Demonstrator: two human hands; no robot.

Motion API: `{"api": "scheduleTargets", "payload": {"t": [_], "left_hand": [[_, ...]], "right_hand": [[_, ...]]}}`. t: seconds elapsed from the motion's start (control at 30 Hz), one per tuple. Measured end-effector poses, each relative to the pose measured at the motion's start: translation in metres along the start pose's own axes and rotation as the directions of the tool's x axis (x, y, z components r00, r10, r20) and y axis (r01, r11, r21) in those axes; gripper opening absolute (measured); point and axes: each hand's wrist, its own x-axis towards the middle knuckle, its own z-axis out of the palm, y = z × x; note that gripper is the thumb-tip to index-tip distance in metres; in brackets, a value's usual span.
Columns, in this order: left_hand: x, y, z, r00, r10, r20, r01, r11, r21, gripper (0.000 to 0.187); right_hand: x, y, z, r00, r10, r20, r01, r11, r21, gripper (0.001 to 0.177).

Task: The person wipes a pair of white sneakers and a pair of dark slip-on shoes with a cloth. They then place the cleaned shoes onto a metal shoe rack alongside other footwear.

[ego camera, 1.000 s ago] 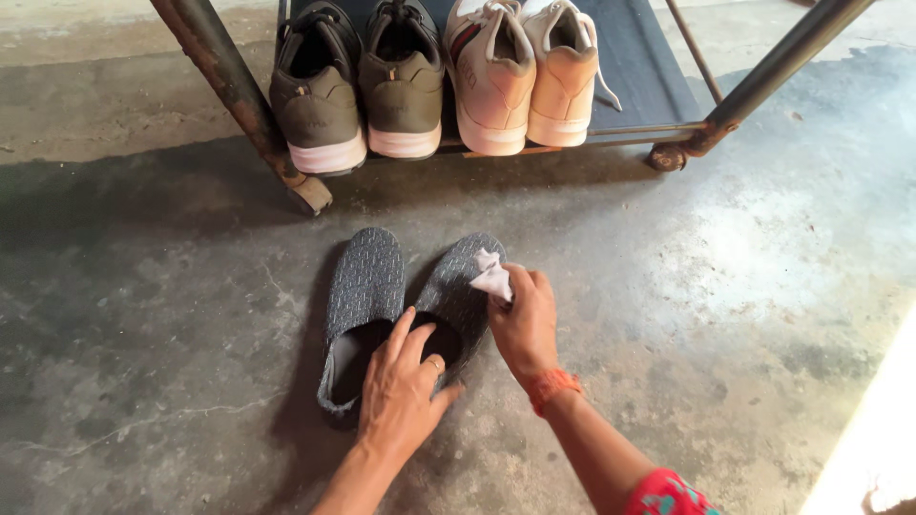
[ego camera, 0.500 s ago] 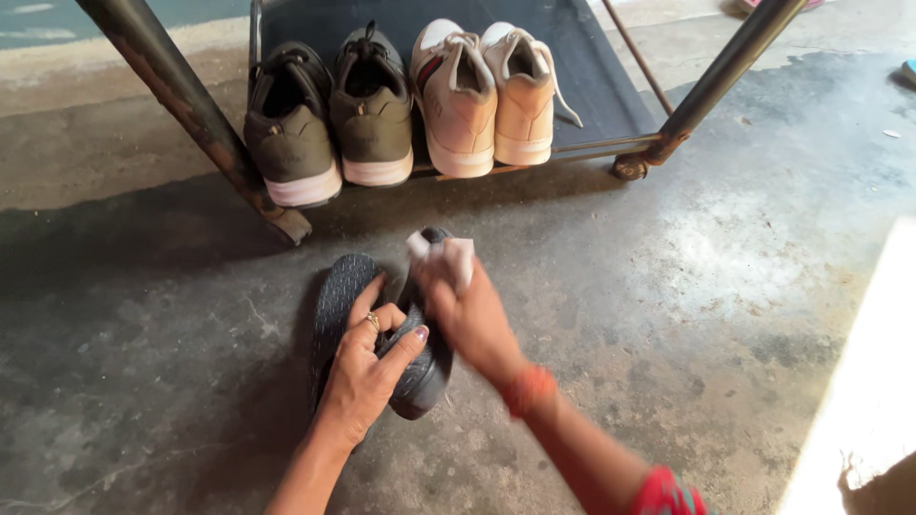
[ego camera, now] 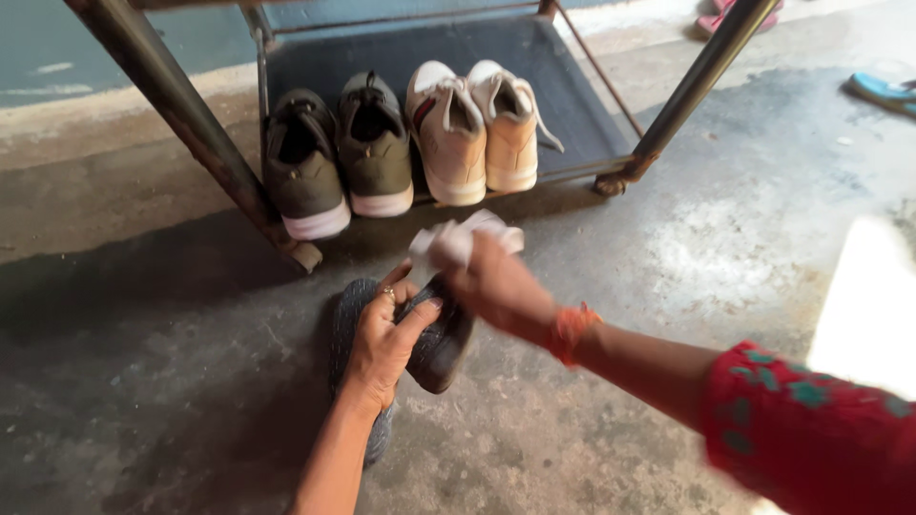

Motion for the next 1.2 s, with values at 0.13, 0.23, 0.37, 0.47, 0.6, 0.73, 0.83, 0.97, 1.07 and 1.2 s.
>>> {"api": "scheduleTargets", "payload": {"t": [0.13, 0.23, 0.37, 0.47, 0.6, 0.73, 0.83, 0.97, 1.07, 1.2], "left_hand": [[0.005, 0.004, 0.005, 1.0, -0.012, 0.007, 0.012, 0.998, -0.064, 0.016], [0.012, 0.004, 0.009, 0.994, -0.113, -0.01, 0.112, 0.992, -0.06, 0.024], [0.025, -0.006, 0.017, 0.987, -0.126, -0.1, 0.133, 0.989, 0.062, 0.023], [0.031, -0.016, 0.027, 0.905, -0.398, -0.15, 0.387, 0.917, -0.1, 0.02], [0.044, -0.023, 0.036, 0.853, -0.5, -0.151, 0.448, 0.849, -0.282, 0.014], [0.058, -0.011, 0.045, 0.806, -0.561, -0.19, 0.384, 0.739, -0.553, 0.023], [0.061, -0.001, 0.053, 0.889, -0.426, -0.165, 0.241, 0.745, -0.621, 0.031], [0.066, 0.002, 0.074, 0.936, -0.248, -0.248, 0.177, 0.944, -0.278, 0.035], [0.067, -0.001, 0.078, 0.897, -0.269, -0.351, 0.216, 0.959, -0.185, 0.035], [0.064, -0.001, 0.071, 0.92, -0.31, -0.238, 0.129, 0.816, -0.564, 0.04]], "right_hand": [[-0.038, -0.011, -0.024, 0.843, -0.52, -0.135, 0.537, 0.826, 0.17, 0.036], [-0.047, -0.012, -0.039, 0.882, -0.459, -0.106, 0.471, 0.845, 0.254, 0.035], [-0.046, -0.007, -0.032, 0.981, -0.178, -0.073, 0.193, 0.903, 0.384, 0.028], [-0.057, -0.002, -0.016, 0.962, -0.14, -0.234, 0.234, 0.863, 0.447, 0.03], [-0.066, 0.007, -0.003, 0.876, -0.217, -0.431, 0.403, 0.819, 0.408, 0.053], [-0.028, 0.02, -0.009, 0.858, -0.185, -0.478, 0.411, 0.805, 0.427, 0.042], [0.025, 0.029, -0.02, 0.919, 0.076, -0.388, 0.18, 0.794, 0.58, 0.032], [0.048, 0.036, -0.036, 0.919, 0.078, -0.386, 0.197, 0.757, 0.623, 0.04], [0.013, 0.033, -0.038, 0.803, -0.254, -0.539, 0.46, 0.84, 0.289, 0.052], [-0.021, 0.03, -0.053, 0.708, -0.533, -0.463, 0.47, 0.845, -0.255, 0.066]]}}
